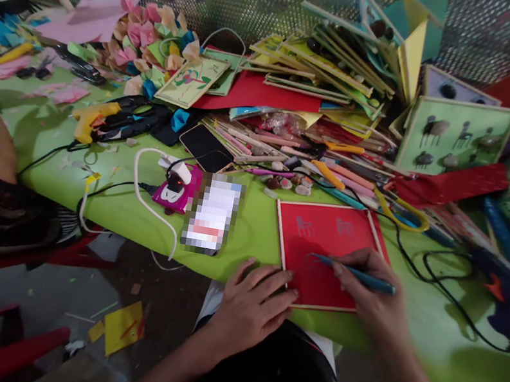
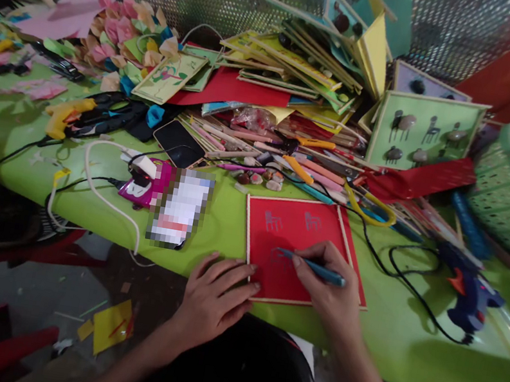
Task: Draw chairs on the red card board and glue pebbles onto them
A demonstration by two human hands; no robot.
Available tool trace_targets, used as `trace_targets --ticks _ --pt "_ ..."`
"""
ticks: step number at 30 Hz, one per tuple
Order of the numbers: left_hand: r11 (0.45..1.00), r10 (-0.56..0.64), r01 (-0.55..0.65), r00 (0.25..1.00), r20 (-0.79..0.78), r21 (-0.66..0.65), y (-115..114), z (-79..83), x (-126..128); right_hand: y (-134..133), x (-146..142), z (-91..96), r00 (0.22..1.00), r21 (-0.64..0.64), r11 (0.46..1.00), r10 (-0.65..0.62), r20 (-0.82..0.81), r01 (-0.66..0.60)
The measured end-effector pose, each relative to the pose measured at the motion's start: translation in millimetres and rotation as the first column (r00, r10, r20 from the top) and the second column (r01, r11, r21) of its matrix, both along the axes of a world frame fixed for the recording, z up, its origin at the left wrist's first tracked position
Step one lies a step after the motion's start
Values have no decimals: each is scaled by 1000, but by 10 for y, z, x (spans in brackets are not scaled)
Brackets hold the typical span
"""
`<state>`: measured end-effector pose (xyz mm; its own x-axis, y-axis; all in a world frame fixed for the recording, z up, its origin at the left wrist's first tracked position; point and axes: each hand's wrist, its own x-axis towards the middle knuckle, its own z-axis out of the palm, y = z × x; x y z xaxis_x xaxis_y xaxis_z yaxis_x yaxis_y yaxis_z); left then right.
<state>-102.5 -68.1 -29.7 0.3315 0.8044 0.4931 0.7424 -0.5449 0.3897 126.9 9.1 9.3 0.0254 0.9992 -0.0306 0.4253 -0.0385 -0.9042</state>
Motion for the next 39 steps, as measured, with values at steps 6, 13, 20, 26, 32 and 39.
trace_targets --ticks 6,13,20,26,32,39 --pt "1000 -5 5 1000 -2 -12 -6 -9 -3 -40 26 6 1000 9 1000 -17 -14 17" --pt "1000 -3 3 999 -52 -6 -16 -24 -8 -76 50 26 999 -17 1000 6 -33 -6" --pt "1000 -11 11 1000 6 -25 -7 -12 -5 -71 44 31 999 -32 999 30 -15 -30" --pt "1000 -1 0 1000 -29 -18 -10 1 -5 -73 60 21 998 -59 997 42 -40 -45" --pt "1000 -8 7 1000 -13 -30 -12 -20 -7 -81 63 28 996 -77 995 64 -63 -69" --pt "1000 -6 5 1000 -21 -7 -5 -17 -8 -76 66 19 996 -60 994 86 -36 -88"
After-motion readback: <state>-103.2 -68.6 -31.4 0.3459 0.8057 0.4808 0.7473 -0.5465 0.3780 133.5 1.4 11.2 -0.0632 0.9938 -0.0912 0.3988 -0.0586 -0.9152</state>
